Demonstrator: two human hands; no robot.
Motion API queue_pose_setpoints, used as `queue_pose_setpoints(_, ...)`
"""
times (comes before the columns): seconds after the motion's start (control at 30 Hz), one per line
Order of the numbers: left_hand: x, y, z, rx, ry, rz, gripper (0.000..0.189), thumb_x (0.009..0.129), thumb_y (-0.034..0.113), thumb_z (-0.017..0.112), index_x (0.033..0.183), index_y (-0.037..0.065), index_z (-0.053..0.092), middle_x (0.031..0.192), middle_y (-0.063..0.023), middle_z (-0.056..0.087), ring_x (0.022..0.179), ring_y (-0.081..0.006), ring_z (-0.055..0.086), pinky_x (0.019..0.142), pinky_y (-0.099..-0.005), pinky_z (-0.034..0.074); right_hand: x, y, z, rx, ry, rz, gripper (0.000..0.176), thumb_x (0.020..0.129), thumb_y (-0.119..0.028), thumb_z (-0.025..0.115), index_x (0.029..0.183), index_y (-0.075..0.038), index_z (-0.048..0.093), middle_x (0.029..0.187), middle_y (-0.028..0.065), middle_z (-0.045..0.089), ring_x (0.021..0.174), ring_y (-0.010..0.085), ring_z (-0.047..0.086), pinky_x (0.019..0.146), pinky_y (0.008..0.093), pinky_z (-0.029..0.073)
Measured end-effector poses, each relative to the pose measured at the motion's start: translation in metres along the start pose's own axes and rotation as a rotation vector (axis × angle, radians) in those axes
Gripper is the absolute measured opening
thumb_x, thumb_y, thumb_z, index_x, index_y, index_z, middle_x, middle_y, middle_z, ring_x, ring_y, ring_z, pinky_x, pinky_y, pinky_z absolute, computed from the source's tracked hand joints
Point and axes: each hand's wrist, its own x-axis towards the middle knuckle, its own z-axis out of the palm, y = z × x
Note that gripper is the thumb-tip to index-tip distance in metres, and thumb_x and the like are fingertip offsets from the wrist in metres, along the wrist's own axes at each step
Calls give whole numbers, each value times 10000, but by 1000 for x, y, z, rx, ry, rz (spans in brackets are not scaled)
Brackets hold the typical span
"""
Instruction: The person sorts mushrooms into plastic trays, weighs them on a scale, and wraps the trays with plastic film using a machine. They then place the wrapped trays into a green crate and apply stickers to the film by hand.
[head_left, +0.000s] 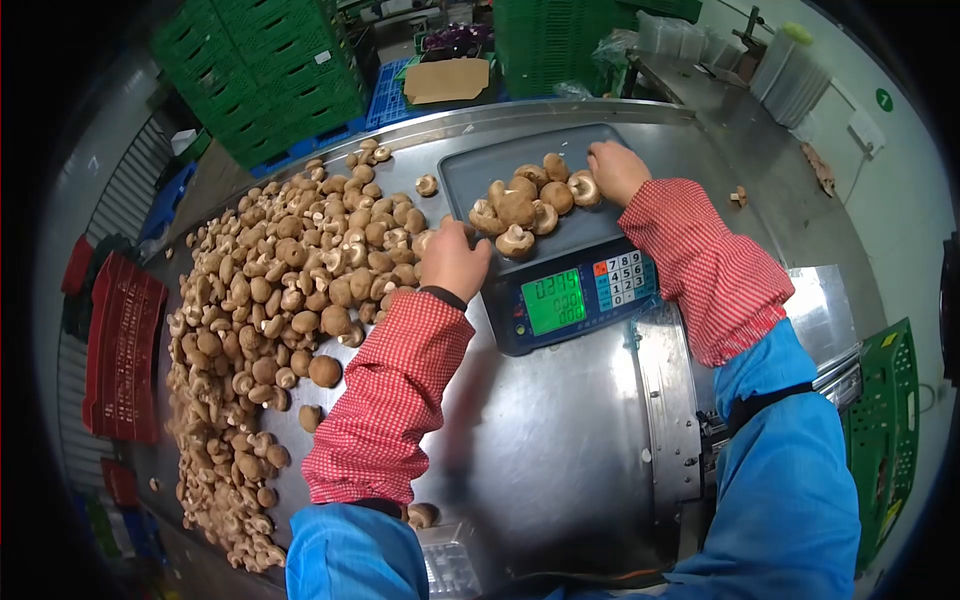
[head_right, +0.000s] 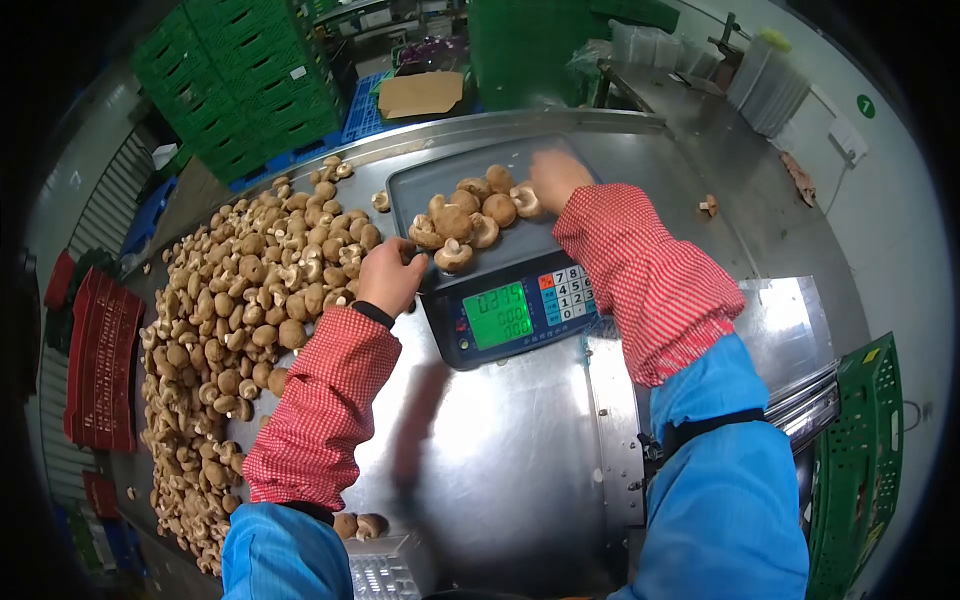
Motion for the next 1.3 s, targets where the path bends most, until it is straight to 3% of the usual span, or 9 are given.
queue_pose_setpoints(0.07, 14, 8, -1, 166, -94, -36, 394, 770, 302, 625, 947, -48, 666, 878, -250, 669, 877, -373, 655, 794, -420, 515, 15, 41, 47, 145, -21, -15, 276, 893, -185, 506, 1070, -8, 623, 755, 139, 608, 700, 312, 622, 667, 411, 517)
queue_pose_setpoints(0.17, 36, 3, 3, 241, -145, -97, 402, 758, 294, 628, 975, -41, 671, 898, -253, 670, 893, -372, 655, 819, -418, 514, 5, 12, -10, 701, -553, 424, 269, 911, -199, 480, 1034, -13, 631, 633, 67, 571, 539, 178, 584, 486, 318, 483)
queue_pose_setpoints(0.27, 41, 17, -5, 283, -255, -177, 393, 781, 256, 588, 1080, 16, 669, 1081, -241, 648, 1033, -359, 628, 885, -423, 500, 0, 24, -5, 921, -614, 462, 281, 893, -205, 493, 942, 29, 641, 668, 76, 595, 459, 134, 532, 385, 286, 428)
queue_pose_setpoints(0.63, -1, 4, -3, -176, -38, 56, 263, 753, 184, 618, 851, -49, 547, 786, -217, 630, 750, -363, 645, 695, -418, 522, -61, 6, -39, 914, -410, 571, 283, 888, -177, 491, 893, 78, 615, 600, 95, 571, 411, 151, 528, 366, 272, 449)
queue_pose_setpoints(0.77, -82, 7, -35, -563, -235, -54, 182, 799, 54, 595, 911, -51, 496, 712, -122, 597, 518, -164, 609, 438, -298, 494, -130, -41, -78, 948, -436, 560, 254, 896, -123, 462, 862, 87, 600, 613, 109, 588, 429, 167, 568, 380, 298, 479)
queue_pose_setpoints(0.97, -213, -41, -30, -620, -524, -255, 174, 814, 38, 586, 913, -36, 463, 754, -125, 576, 536, -168, 611, 441, -300, 501, -276, -113, -90, 869, -591, 662, 265, 904, -108, 407, 928, 105, 562, 655, 176, 625, 470, 218, 627, 430, 336, 507)
queue_pose_setpoints(1.13, -290, -97, 10, -414, -810, -247, 312, 803, 166, 645, 1022, -31, 545, 890, -189, 639, 881, -285, 639, 762, -358, 518, -395, -158, -72, 815, -590, 765, 268, 924, -124, 409, 950, 93, 564, 670, 184, 619, 474, 241, 625, 464, 352, 518)
queue_pose_setpoints(1.23, -304, -68, -3, -172, -982, -159, 220, 836, 48, 629, 1011, -47, 536, 781, -111, 648, 605, -160, 644, 556, -281, 541, -458, -172, -58, 825, -583, 845, 252, 939, -116, 403, 968, 78, 561, 692, 175, 622, 489, 231, 629, 464, 345, 519)
queue_pose_setpoints(1.3, -310, -68, 7, -184, -1064, -134, 237, 828, 46, 638, 1029, -48, 556, 784, -109, 658, 620, -155, 649, 563, -282, 539, -498, -178, -50, 879, -573, 921, 239, 954, -102, 394, 993, 66, 560, 715, 158, 628, 511, 198, 637, 457, 321, 521)
